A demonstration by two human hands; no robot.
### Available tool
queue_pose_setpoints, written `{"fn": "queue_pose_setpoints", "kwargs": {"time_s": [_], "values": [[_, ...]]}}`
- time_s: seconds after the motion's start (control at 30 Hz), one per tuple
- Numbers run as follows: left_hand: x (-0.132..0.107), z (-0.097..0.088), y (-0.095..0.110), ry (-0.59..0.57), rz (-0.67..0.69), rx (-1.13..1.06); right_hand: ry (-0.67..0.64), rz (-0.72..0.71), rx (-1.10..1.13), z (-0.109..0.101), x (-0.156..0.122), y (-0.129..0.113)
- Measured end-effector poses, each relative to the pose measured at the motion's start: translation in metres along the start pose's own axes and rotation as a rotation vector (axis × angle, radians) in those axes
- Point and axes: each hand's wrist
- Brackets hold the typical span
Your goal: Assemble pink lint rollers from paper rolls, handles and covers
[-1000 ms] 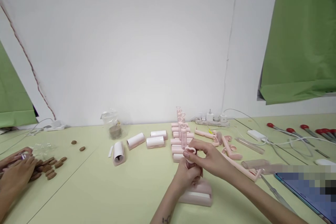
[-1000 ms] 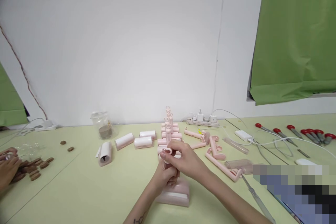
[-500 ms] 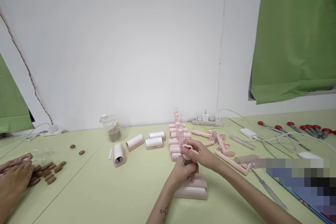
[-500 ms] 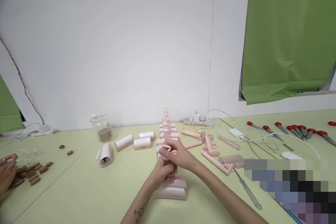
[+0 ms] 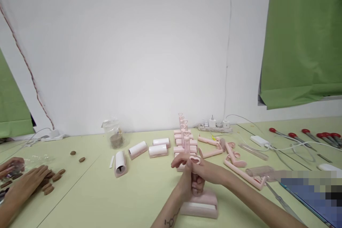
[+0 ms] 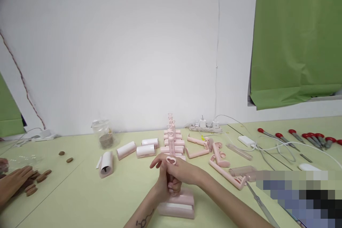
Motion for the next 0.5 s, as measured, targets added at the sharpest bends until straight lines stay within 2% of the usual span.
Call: {"fn": "queue_pose_setpoints", "kwargs": {"time_s": [0.1, 0.2, 0.3, 0.4, 0.5], "values": [[0.003, 0.001, 0.001, -0.010, -0.098, -0.022, -0.043, -0.036, 0.032, -0.002, 0.003, -0.001], [-0.002, 0.003, 0.005, -0.032, -0.094, -0.034, -0.088, -0.120, 0.063, -0.004, 0.004, -0.002], [-0.005, 0.005, 0.004, -0.056, -0.070, -0.041, -0.142, -0.146, 0.032, -0.005, 0.004, -0.004], [-0.005, 0.007, 0.000, 0.048, -0.041, -0.073, -0.092, -0.164, -0.012, -0.002, 0.003, -0.002], [-0.002, 0.007, -0.007, 0.153, 0.024, -0.085, 0.026, -0.141, -0.024, 0.006, 0.002, 0.006]]}}
Point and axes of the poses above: each hand's wrist, its own x-axis towards the middle knuckle, its own z-axis out of the palm, y = z × x, and after that the axes turned 11 degrees about -z, right-handed
